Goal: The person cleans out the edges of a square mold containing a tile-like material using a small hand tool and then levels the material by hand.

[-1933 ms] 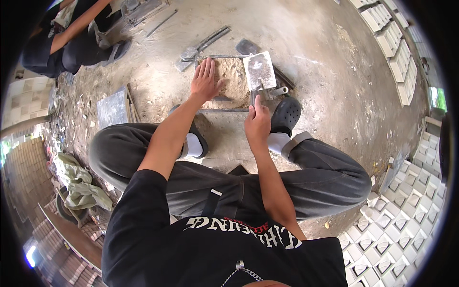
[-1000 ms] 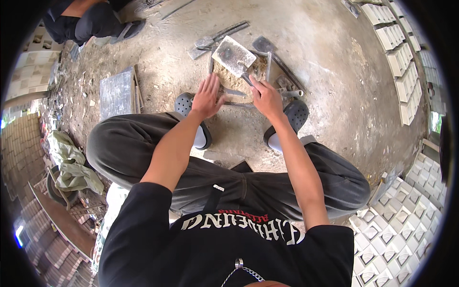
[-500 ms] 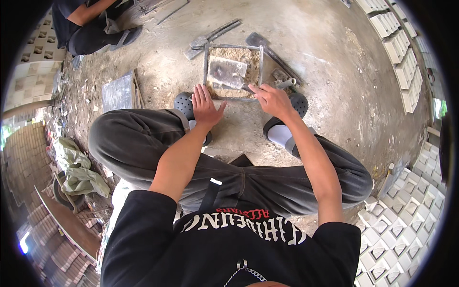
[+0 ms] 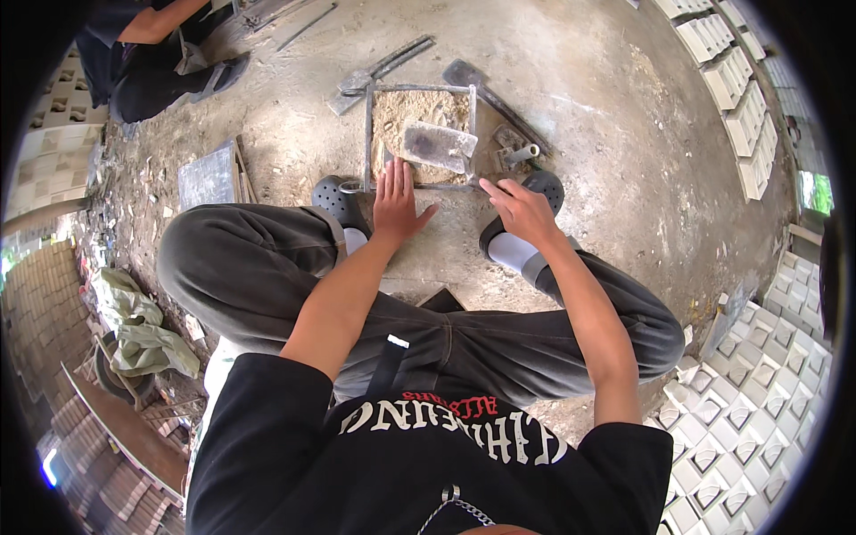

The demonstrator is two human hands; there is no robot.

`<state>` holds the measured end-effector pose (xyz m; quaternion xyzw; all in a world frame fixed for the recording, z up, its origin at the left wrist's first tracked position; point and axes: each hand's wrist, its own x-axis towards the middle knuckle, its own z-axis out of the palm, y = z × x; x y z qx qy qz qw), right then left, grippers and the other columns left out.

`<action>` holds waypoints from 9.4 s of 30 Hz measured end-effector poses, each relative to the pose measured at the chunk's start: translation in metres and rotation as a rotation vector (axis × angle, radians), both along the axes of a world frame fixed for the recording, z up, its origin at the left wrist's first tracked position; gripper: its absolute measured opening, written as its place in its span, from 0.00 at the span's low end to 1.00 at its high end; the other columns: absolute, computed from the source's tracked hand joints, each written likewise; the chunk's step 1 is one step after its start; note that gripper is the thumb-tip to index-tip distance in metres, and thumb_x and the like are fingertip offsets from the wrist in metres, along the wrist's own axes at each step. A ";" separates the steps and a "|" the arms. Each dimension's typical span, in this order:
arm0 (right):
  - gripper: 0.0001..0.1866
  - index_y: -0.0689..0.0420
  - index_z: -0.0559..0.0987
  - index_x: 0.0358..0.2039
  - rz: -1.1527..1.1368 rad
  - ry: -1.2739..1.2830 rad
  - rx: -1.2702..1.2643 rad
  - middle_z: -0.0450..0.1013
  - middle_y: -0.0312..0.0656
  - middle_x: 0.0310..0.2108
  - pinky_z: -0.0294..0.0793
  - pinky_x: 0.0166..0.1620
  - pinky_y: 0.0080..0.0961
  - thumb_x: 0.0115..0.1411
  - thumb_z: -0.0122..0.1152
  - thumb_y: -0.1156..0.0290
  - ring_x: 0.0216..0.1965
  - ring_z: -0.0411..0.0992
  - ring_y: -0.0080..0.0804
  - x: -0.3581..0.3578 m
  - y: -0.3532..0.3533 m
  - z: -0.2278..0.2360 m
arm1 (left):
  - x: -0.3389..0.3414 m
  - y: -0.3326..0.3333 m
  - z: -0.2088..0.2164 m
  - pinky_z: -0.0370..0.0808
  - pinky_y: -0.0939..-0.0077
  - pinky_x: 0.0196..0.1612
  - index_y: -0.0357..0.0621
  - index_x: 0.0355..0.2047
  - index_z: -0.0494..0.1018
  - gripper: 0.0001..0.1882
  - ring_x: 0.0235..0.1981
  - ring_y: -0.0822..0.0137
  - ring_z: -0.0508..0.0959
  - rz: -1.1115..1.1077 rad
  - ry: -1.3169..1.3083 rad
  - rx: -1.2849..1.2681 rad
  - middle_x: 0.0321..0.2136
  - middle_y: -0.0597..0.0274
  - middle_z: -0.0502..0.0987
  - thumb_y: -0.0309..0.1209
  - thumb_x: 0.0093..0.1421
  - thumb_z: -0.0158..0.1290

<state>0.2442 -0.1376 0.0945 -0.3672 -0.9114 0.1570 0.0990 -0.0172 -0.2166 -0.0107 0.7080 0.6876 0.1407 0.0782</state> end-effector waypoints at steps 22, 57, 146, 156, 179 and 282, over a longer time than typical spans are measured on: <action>0.28 0.44 0.75 0.55 0.188 -0.046 0.105 0.74 0.40 0.41 0.78 0.29 0.29 0.52 0.59 0.77 0.35 0.77 0.36 -0.005 0.001 -0.007 | -0.015 -0.020 0.003 0.36 0.57 0.70 0.26 0.67 0.39 0.60 0.71 0.49 0.36 0.430 0.126 -0.246 0.69 0.40 0.38 0.66 0.54 0.48; 0.21 0.47 0.77 0.53 -0.272 0.186 0.190 0.71 0.35 0.33 0.75 0.29 0.32 0.57 0.60 0.70 0.30 0.75 0.36 -0.088 0.008 -0.027 | -0.042 0.040 0.008 0.43 0.58 0.70 0.30 0.67 0.44 0.55 0.71 0.52 0.44 0.085 0.091 -0.048 0.69 0.45 0.45 0.67 0.57 0.43; 0.24 0.63 0.70 0.17 -0.970 0.845 -0.394 0.68 0.38 0.15 0.64 0.26 0.24 0.62 0.59 0.58 0.19 0.65 0.22 -0.042 0.068 -0.054 | 0.006 0.170 0.017 0.43 0.64 0.71 0.39 0.67 0.50 0.47 0.70 0.60 0.48 -0.350 0.116 -0.026 0.69 0.56 0.50 0.65 0.62 0.36; 0.25 0.63 0.71 0.15 -1.023 0.951 -0.384 0.68 0.37 0.14 0.63 0.23 0.25 0.63 0.58 0.58 0.17 0.64 0.22 -0.047 0.071 -0.060 | -0.001 0.154 0.017 0.40 0.66 0.71 0.40 0.68 0.47 0.47 0.71 0.63 0.44 -0.082 0.143 -0.051 0.70 0.56 0.47 0.65 0.62 0.35; 0.28 0.57 0.65 0.10 -0.985 1.287 -0.274 0.62 0.34 0.09 0.56 0.21 0.21 0.63 0.59 0.58 0.14 0.58 0.20 -0.144 0.093 0.093 | -0.058 0.111 0.007 0.39 0.63 0.72 0.33 0.68 0.43 0.56 0.71 0.58 0.43 -0.204 0.037 -0.040 0.70 0.51 0.44 0.72 0.57 0.34; 0.15 0.67 0.69 0.13 -0.048 1.066 -0.634 0.62 0.34 0.10 0.53 0.17 0.21 0.55 0.54 0.77 0.13 0.58 0.17 -0.165 0.067 0.044 | -0.052 0.046 0.017 0.44 0.42 0.67 0.34 0.67 0.24 0.75 0.70 0.41 0.34 0.421 -0.331 -0.771 0.69 0.38 0.31 0.62 0.41 0.65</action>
